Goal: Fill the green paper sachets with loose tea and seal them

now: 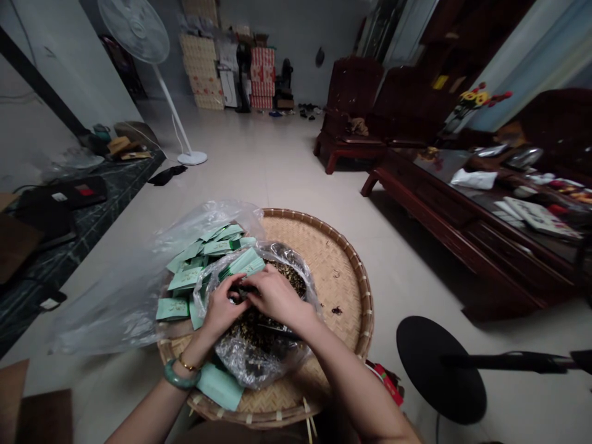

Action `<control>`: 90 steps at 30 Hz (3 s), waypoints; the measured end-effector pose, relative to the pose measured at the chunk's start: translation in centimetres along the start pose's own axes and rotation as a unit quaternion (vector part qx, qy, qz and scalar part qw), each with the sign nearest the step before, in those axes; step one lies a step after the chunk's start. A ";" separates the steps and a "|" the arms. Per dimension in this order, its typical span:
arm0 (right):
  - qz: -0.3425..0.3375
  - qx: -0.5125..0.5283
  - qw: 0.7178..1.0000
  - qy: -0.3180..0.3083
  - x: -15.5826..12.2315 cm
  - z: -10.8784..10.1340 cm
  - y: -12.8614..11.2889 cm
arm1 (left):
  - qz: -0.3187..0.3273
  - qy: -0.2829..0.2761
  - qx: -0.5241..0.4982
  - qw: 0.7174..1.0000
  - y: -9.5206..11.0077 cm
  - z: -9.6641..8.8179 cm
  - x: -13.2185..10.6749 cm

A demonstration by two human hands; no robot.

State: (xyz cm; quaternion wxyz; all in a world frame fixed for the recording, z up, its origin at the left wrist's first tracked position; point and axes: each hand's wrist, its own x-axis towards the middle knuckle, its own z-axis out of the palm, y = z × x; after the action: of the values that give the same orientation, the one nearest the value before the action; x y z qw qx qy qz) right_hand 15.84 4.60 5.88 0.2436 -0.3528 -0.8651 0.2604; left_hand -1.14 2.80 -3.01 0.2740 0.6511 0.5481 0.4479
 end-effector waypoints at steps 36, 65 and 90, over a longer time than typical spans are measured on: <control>-0.036 -0.100 0.987 -0.119 -2.2 -3.9 1.2 | 0.006 -0.248 0.071 0.966 -0.4 -3.0 2.1; 0.084 0.136 0.986 0.040 -1.6 -2.2 2.5 | -0.147 -0.276 -0.163 0.936 2.1 -1.1 1.9; 0.027 -0.027 0.989 0.145 0.1 0.3 4.9 | -0.160 -0.361 -0.142 0.908 3.1 -2.3 1.8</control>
State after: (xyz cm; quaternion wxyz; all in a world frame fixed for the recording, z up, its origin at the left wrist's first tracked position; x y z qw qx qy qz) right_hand 17.97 7.63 2.62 0.3502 -0.4169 -0.8170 0.1899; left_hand -1.73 3.48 1.19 0.6107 0.6261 0.4394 0.2047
